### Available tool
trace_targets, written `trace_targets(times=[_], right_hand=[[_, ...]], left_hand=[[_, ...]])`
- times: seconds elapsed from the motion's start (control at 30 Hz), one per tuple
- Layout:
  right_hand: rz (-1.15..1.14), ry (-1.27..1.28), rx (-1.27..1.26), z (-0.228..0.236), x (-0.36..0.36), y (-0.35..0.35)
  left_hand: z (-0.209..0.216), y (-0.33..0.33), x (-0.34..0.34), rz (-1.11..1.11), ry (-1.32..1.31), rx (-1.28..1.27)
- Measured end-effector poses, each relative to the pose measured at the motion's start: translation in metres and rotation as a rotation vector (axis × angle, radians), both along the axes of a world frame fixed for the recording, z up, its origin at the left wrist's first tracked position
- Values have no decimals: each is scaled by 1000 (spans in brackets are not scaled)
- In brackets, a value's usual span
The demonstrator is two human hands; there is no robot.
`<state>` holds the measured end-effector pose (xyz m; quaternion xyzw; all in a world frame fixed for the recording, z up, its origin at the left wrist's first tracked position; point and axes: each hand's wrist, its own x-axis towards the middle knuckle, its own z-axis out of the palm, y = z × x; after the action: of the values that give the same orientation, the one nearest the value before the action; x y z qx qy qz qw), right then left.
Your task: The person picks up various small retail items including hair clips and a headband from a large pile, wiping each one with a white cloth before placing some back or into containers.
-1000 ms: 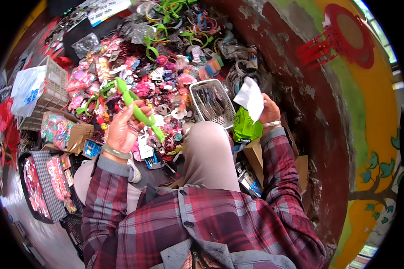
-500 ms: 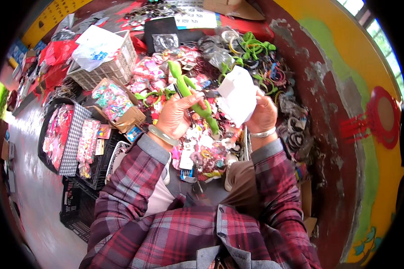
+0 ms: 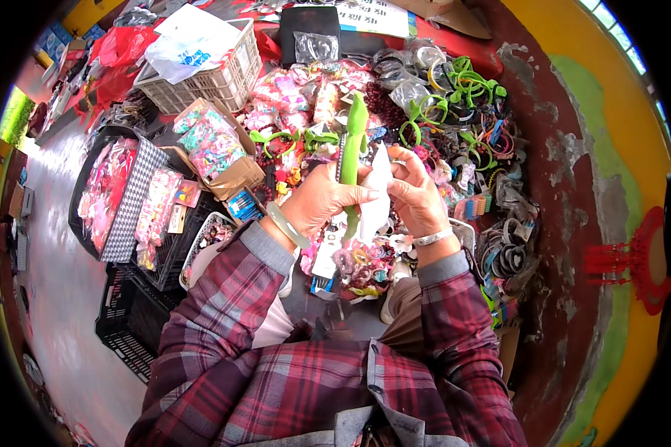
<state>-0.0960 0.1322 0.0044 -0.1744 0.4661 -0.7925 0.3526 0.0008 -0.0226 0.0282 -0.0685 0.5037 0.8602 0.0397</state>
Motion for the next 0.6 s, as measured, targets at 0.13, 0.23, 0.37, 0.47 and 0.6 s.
trace_targets(times=[0.13,0.23,0.37,0.47,0.6], right_hand=[[-7,-5,152,-5,-14,11],[-97,2,164,5,-14,19],[-63,-30,199,8,-16,28],[-94,-82,156,8,-26,36],[-230,-199,103,15,-29,42]], left_hand=[[-15,-8,1,111,1,-125],[-18,-10,-1,188,-31,-229],[-27,-8,-2,153,11,-274],[-30,-7,-5,161,116,-305],[-34,-7,-6,205,201,-224]])
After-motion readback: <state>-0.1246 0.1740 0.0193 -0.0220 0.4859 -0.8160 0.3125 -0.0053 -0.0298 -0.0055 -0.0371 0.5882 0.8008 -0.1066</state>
